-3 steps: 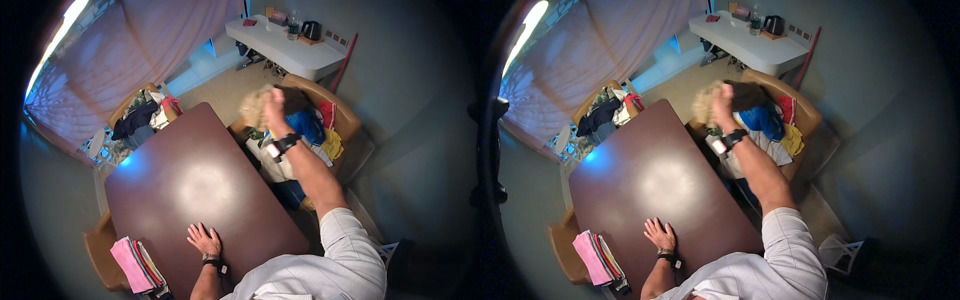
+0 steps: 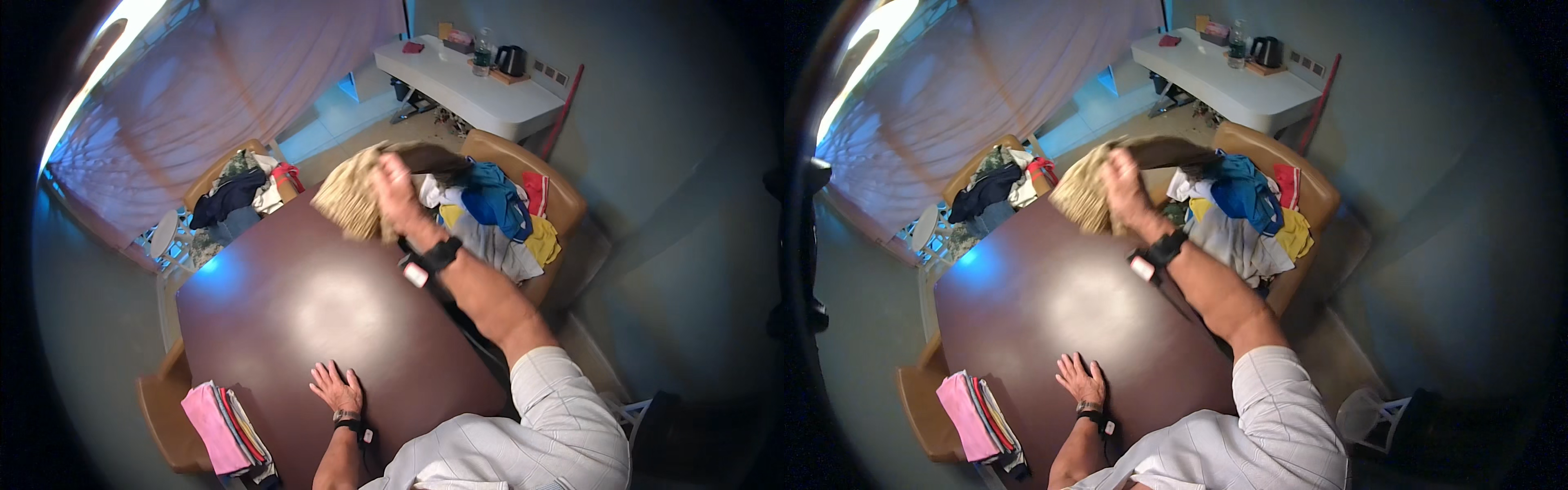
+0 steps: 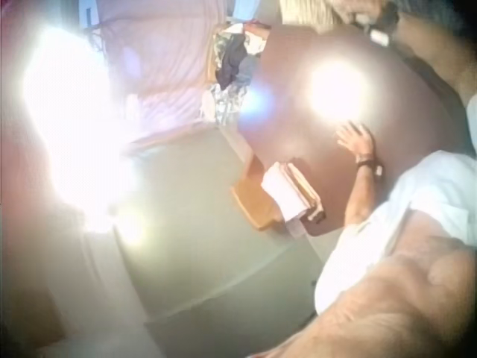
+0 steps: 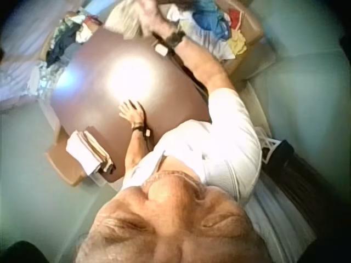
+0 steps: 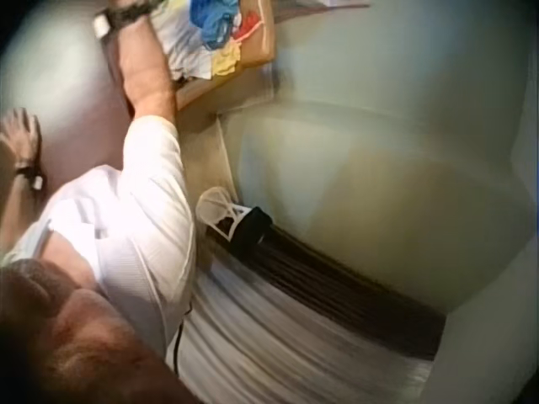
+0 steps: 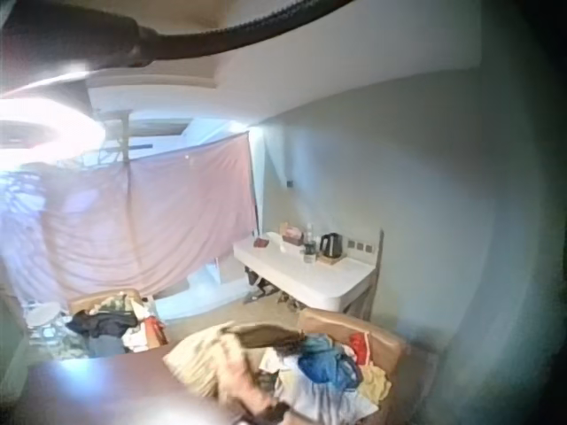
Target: The person folds a pair of beige trousers on a brown table. They lay the trousers flat, smooth the fabric, fold each leg inward, and then fold the garment in half lengthwise. A stack of folded clothes is visible on the left side of the table.
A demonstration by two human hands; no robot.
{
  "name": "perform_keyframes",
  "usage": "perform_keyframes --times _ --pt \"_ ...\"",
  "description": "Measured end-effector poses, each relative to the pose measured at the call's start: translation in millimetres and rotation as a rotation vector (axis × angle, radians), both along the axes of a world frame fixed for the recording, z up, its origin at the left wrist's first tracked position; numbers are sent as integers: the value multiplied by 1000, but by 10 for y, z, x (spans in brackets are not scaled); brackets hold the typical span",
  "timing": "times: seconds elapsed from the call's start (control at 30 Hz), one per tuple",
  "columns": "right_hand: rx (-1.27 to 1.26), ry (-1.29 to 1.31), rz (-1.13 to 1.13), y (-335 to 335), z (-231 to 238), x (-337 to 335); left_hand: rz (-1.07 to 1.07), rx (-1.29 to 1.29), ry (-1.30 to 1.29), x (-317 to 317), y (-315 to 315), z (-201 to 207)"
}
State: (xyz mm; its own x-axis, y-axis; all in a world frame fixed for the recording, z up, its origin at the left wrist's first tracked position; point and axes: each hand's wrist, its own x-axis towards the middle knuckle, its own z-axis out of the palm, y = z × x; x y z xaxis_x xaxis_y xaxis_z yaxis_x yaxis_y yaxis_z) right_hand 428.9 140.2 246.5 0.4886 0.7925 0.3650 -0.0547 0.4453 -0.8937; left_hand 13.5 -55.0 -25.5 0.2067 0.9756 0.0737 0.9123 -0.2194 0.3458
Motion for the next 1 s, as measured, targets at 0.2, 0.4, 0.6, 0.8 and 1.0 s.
perform_keyframes --times 0.2,0.4,0.6,0.8,1.0 --pt "-229 -483 323 -1080 -872 -1766 45 -169 -538 -652 194 461" --pt "-677 -590 722 -2269 -1888 -2401 147 -264 -888 -1033 -173 579" --pt "-864 -170 808 -2556 -1988 -2303 -52 -422 -839 -1020 -427 866" --pt "-863 301 601 -2618 -1496 -2461 -550 -316 -504 -854 -698 1482" --pt "-772 248 808 -2494 -1469 -2674 -288 -426 -629 -932 -736 1264"
